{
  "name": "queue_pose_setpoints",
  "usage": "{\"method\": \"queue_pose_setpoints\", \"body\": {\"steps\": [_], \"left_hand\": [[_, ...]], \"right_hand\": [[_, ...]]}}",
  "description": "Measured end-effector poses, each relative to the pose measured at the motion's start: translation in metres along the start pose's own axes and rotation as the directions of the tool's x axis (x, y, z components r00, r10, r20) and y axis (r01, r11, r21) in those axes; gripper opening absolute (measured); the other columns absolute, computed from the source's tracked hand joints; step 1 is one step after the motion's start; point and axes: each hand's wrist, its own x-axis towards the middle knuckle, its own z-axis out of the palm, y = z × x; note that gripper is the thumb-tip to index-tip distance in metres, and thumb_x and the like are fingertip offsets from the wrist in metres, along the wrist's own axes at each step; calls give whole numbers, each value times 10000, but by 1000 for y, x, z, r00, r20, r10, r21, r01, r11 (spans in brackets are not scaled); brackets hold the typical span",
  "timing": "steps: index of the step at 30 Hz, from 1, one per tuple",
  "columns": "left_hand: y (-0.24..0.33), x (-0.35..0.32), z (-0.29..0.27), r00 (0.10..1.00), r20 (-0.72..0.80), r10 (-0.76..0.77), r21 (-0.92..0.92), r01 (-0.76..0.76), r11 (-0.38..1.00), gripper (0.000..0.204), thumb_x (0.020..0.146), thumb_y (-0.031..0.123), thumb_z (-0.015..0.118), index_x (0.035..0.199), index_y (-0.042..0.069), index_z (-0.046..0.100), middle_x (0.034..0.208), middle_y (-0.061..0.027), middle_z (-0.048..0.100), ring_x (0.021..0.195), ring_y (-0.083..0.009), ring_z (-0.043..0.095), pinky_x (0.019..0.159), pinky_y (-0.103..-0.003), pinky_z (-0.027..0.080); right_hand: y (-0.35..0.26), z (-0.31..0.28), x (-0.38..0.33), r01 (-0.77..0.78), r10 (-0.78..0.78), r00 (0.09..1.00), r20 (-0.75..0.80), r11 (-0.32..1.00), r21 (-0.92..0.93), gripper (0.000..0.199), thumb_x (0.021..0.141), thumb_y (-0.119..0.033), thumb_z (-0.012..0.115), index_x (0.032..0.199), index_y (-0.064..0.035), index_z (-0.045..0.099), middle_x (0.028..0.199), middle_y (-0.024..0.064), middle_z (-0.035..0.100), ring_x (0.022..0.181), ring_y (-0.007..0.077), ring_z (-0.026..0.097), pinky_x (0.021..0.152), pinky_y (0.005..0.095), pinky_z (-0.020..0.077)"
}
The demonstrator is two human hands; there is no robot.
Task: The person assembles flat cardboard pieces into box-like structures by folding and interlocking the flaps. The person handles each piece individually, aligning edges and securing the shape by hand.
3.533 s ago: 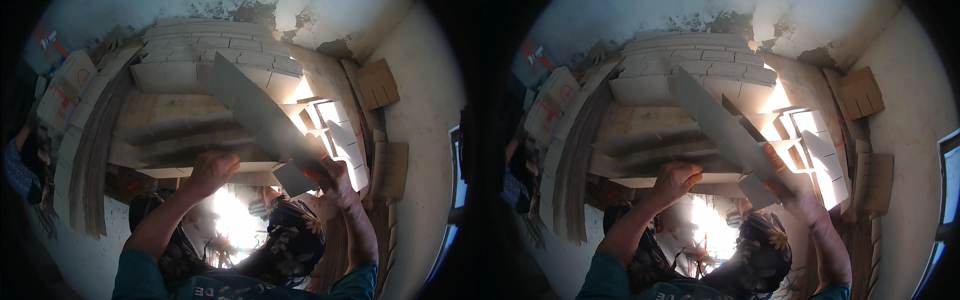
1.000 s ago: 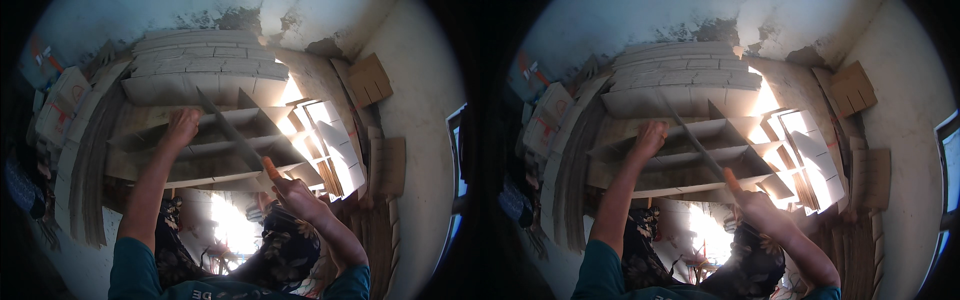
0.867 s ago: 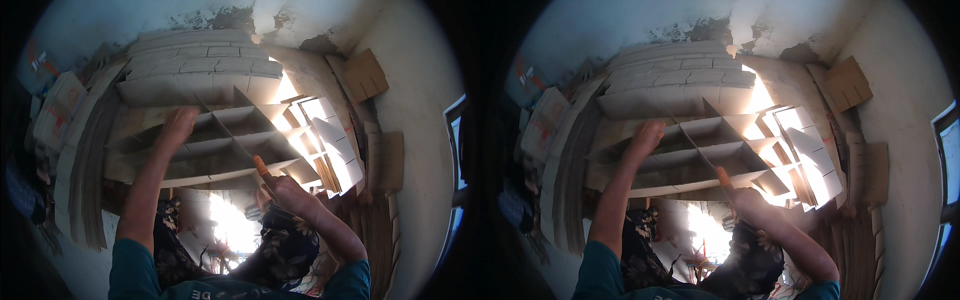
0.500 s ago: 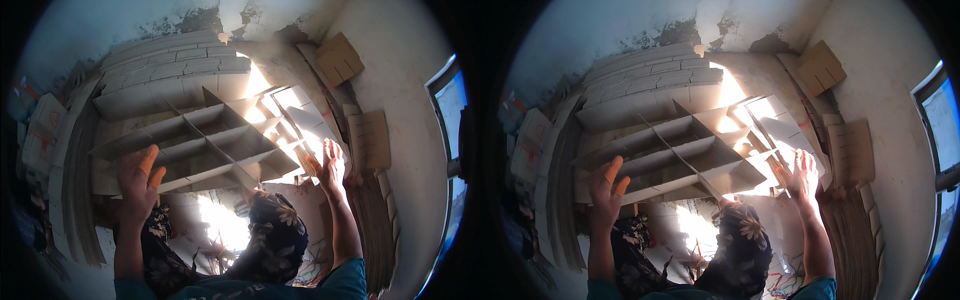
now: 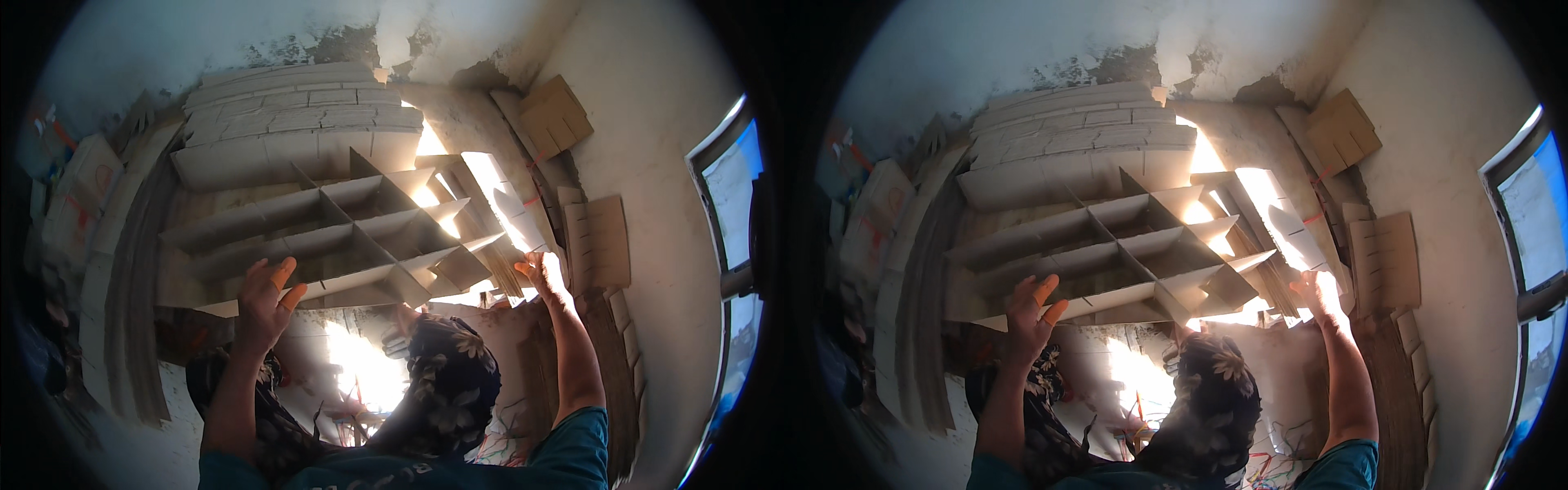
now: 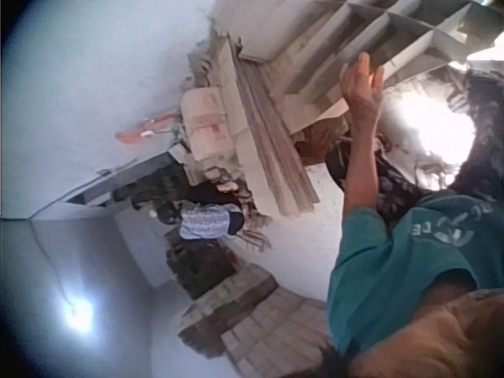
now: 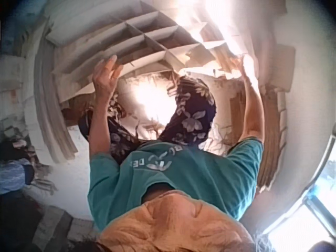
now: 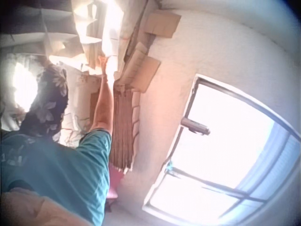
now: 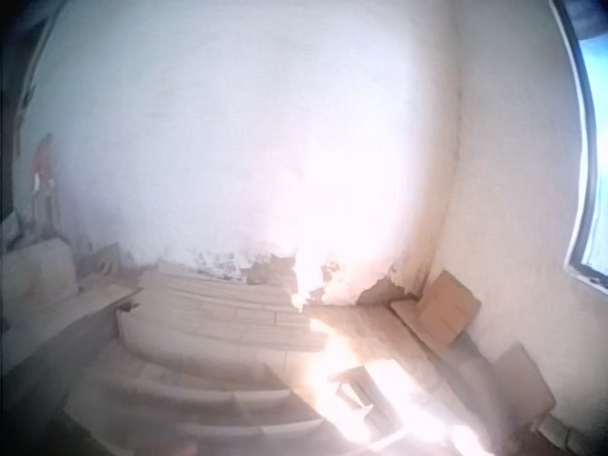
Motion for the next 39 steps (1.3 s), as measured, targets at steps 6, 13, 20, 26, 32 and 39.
{"method": "queue_pose_setpoints", "body": {"steps": [6, 13, 20, 26, 32, 39], "left_hand": [[-7, -5, -12, 1000, -2, -2, -77, 2, 997, 490, 726, 160, 816, 1155, 3, 638, 1078, -145, 684, 1019, -316, 631, 1017, -468, 421], [-8, -7, -22, 997, 78, -7, -17, 8, 1000, 576, 665, 183, 852, 1156, -10, 623, 1034, -160, 687, 973, -296, 643, 1016, -489, 415], [-21, -13, -34, 961, 216, -175, 59, 166, 984, 390, 672, 110, 811, 1025, -2, 691, 870, -152, 680, 847, -330, 632, 842, -432, 465], [-36, -22, -21, 945, 234, -231, -45, 248, 968, 182, 719, 22, 741, 897, 14, 700, 751, -171, 656, 744, -338, 642, 681, -424, 495], [-33, -20, -17, 981, 165, -105, -43, 113, 993, 155, 698, 24, 751, 837, 15, 682, 699, -154, 627, 675, -337, 609, 622, -429, 480], [-32, -17, -14, 972, 206, -111, 39, 105, 994, 179, 709, 44, 752, 876, 24, 692, 707, -150, 627, 702, -329, 608, 644, -430, 482]], "right_hand": [[-3, 5, 6, -11, -37, 993, -114, 919, -394, 103, 832, -85, 577, 868, 1, 620, 803, 201, 672, 781, 384, 668, 721, 457, 536], [14, -7, 14, -64, 76, 995, -70, 985, 161, 351, 789, -319, 748, 774, -41, 535, 754, 127, 648, 720, 220, 665, 654, 411, 483], [-120, -82, 8, 279, -337, 844, -418, 940, -196, 654, 894, -21, 628, 1475, -42, 328, 1008, 250, 655, 774, 339, 679, 621, 367, 526], [-277, -94, -15, 251, -316, 948, -42, 656, 712, 767, 873, -293, 656, 1510, -84, 283, 1086, 83, 666, 933, 117, 613, 893, 286, 479], [-319, -50, -13, 511, -598, 799, -65, 617, 599, 760, 839, 81, 637, 1502, -60, 292, 943, 175, 682, 784, 140, 626, 758, 205, 465], [-324, -37, -3, 539, -632, 774, -44, 620, 570, 751, 829, 57, 674, 1485, -58, 328, 961, 173, 694, 785, 137, 635, 760, 204, 472]]}}
